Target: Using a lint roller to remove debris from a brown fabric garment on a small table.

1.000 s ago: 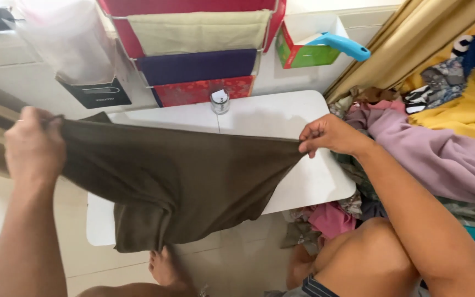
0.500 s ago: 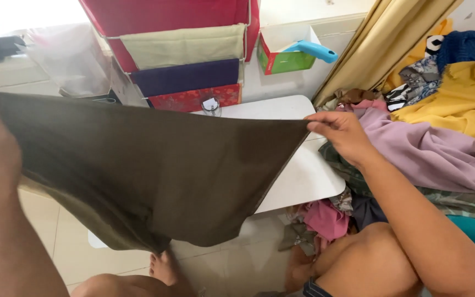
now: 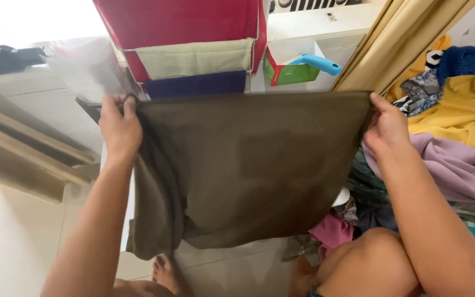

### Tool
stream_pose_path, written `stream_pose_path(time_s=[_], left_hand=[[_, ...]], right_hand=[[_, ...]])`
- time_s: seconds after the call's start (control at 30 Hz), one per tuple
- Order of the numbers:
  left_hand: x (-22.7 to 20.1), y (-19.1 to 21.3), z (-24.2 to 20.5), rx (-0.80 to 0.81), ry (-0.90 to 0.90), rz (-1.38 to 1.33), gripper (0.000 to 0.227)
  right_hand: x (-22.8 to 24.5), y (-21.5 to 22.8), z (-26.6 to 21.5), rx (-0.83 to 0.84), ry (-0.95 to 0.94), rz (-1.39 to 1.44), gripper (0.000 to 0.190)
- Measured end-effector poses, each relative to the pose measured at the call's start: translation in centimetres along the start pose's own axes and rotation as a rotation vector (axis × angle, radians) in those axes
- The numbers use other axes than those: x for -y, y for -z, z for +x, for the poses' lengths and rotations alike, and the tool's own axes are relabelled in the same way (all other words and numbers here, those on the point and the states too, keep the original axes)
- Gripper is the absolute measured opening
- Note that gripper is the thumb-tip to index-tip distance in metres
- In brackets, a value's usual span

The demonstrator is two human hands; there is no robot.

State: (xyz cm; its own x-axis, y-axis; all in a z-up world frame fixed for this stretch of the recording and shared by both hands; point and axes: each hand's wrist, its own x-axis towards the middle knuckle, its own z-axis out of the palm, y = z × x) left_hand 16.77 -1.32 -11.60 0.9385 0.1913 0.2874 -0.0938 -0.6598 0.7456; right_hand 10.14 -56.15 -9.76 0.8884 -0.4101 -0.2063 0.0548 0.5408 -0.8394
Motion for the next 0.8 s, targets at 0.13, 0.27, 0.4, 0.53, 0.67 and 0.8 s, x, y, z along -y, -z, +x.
stream_pose_path(time_s=[0.13, 0.27, 0.4, 0.53, 0.67, 0.8], left_hand=[[-2.5, -1.7, 0.5, -0.275, -0.116, -0.184, 0.005], [-1.4, 0.2, -0.3, -0.238, -0.275, -0.041, 0.006], [-4.3, 4.5, -2.6, 0.092, 0.232, 0.015, 0.020], [-4.1, 3.7, -4.2, 0.270, 0.486, -0.444, 0.017], [-6.6, 2.9, -9.9, 0.256, 0.401, -0.530, 0.016], [-8.9, 2.4, -13.8, 0.310, 0.427, -0.668, 0.011]], right_hand=[[0.9, -2.6, -1.0, -0.435, 0.188, 0.276, 0.014], [0.0, -1.3, -0.8, -0.275, 0.093, 0.157, 0.008], [-1.4, 0.1, -0.9, -0.147, -0.060, -0.200, 0.008], [-2.9, -1.0, -2.8, 0.087, -0.048, -0.497, 0.007], [-6.5, -4.2, -5.9, 0.261, -0.035, -0.492, 0.017], [-10.1, -7.4, -9.2, 0.384, -0.136, -0.557, 0.025]])
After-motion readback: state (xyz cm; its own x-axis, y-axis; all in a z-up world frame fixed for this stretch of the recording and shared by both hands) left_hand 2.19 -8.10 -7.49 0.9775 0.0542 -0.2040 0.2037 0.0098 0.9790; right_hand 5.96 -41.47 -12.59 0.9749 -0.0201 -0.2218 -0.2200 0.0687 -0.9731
